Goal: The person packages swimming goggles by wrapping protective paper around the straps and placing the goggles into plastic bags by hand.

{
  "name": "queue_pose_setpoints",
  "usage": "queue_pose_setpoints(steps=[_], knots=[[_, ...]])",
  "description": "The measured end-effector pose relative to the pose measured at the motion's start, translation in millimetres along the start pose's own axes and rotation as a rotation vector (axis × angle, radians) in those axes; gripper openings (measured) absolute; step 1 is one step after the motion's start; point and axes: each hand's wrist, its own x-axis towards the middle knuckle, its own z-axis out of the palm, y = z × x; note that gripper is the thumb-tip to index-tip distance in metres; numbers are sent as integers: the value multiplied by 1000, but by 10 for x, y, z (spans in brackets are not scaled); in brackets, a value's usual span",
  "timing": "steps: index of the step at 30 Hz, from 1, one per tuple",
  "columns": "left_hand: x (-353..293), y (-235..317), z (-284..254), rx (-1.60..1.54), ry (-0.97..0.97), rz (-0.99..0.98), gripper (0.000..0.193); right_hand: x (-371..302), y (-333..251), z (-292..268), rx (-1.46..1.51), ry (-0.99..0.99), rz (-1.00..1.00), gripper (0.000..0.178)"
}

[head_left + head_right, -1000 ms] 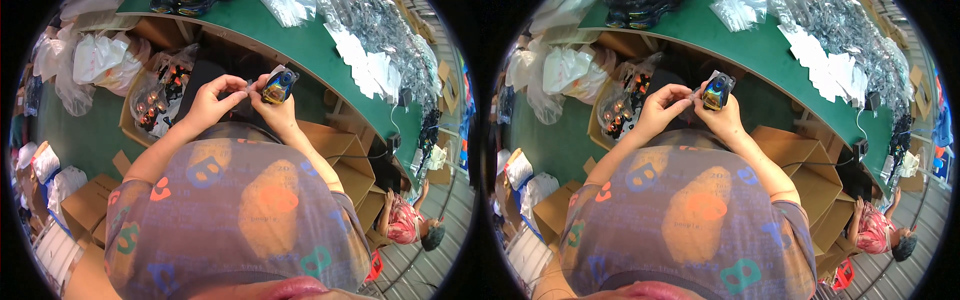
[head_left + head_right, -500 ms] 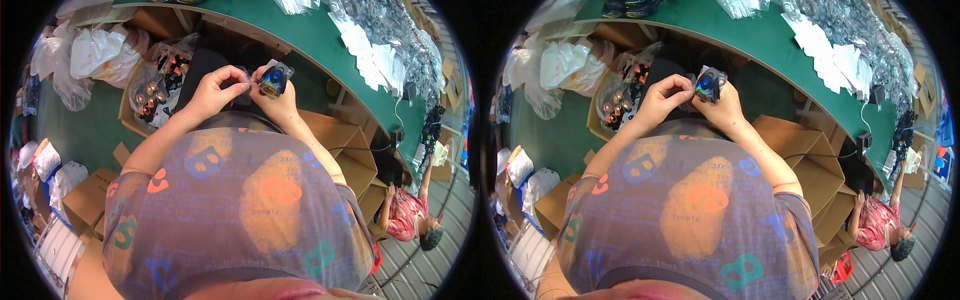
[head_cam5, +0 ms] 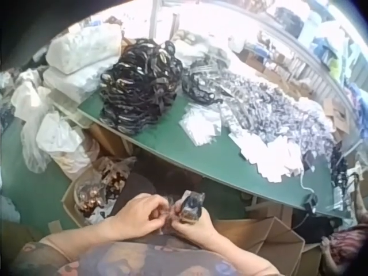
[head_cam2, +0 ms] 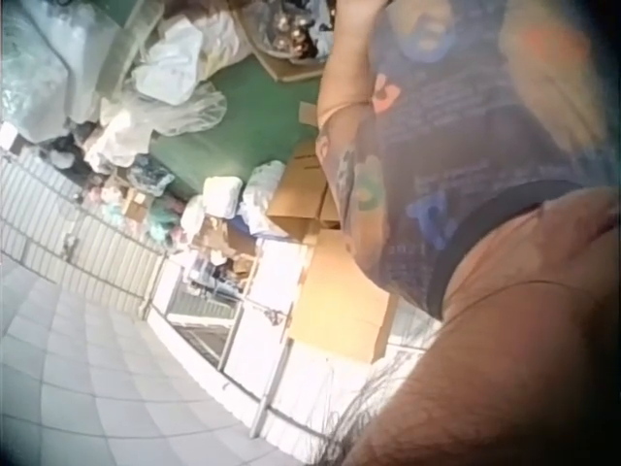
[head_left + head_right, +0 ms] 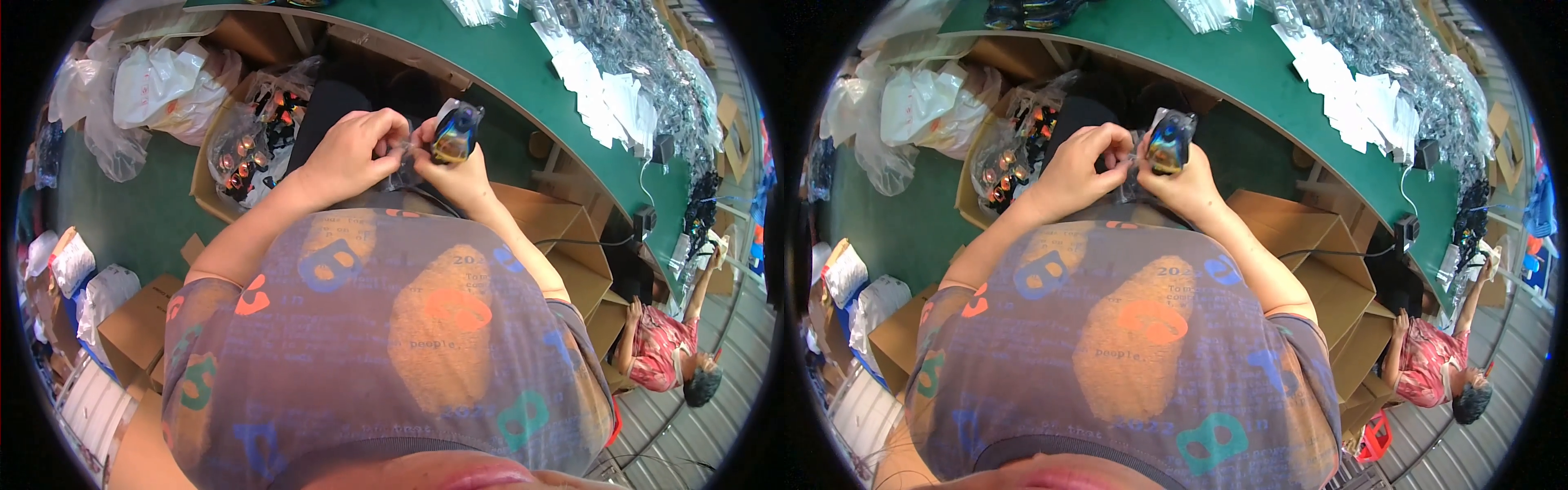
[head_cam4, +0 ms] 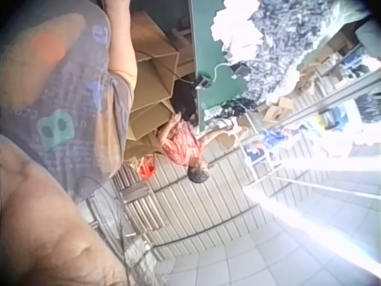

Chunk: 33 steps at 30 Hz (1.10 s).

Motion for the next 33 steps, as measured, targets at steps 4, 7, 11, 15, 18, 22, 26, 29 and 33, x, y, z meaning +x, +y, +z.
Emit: queue_pose_setpoints(steps=[4,7,11,15,18,22,26,29,33], knots=[[40,-174,111,-96,-95,-279,23,-10,24,67,-287,-8,-212,21],[42,-445,-14,333,51,13,24,-15,146,43,-112,83,-76,19],[21,-374,-184,147,-28,-300,20,28,281,85,-222,194,-57,16],[-98,-633,147,-300,41,-366,9,166,401,72,-173,240,-58,16],[-92,-528,234,-209,127,-314,11,239,433,-98,-295,109,82,23],[20,-509,248,55,240,-103,13,27,75,-203,-682,-40,1,56],[89,-415,336,-1,207,-122,13,-129,-23,-227,-971,-170,-139,52],[97,-375,368,-86,145,-183,14,-154,66,-296,-1073,-180,-246,43],[86,-346,364,-101,126,-224,13,-193,186,-306,-1172,-192,-369,40]])
